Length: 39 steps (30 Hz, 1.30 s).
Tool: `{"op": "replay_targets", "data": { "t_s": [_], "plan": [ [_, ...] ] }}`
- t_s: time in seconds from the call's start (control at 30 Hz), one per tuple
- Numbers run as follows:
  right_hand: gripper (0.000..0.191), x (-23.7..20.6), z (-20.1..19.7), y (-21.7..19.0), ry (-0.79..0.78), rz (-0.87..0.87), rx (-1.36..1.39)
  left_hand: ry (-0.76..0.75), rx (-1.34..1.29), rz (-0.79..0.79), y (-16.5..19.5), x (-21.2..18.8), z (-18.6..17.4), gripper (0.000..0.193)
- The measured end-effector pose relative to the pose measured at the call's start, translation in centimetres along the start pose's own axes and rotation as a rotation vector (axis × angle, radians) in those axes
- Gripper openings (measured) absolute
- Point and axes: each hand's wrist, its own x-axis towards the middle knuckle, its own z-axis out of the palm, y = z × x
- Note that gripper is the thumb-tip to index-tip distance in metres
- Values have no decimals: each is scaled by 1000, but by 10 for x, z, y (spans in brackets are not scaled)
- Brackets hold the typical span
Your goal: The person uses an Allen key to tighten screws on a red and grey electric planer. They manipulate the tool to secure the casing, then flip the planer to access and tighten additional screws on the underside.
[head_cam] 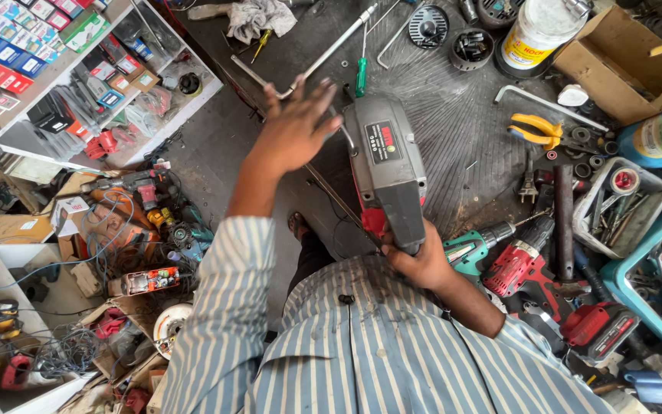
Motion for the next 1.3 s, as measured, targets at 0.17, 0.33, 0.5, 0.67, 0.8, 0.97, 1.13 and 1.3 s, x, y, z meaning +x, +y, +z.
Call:
{"op": "replay_targets", "data": {
  "t_s": [0.17,0.33,0.5,0.67,0.8,0.97,1.13,1.3],
  "plan": [
    [25,2,1,2,-80,-320,-163,255,140,-101,5,-88,-15,56],
    [28,3,5,-2,-87,-283,-188,-245,-14,-119,48,-138,-56,46],
    [27,2,5,-1,-100,-369,-226,32,-429,527,88,-98,-36,48],
    [26,2,4,1,-62,-338,-254,131,-472,666,75,-36,1,39],
    [30,4,3,-1,-63,-293,-292,60,-353,517,53,-8,28,60],
    [30,4,5,-7,-106,-295,-200,21,-445,352,7,1,48,79],
    [30,2,5,-9,-104,-299,-185,209,-164,73,-15,-13,50,58],
    [28,3,7,-8,-103,-318,-161,214,109,-168,-13,-61,17,50]
  ]
}}
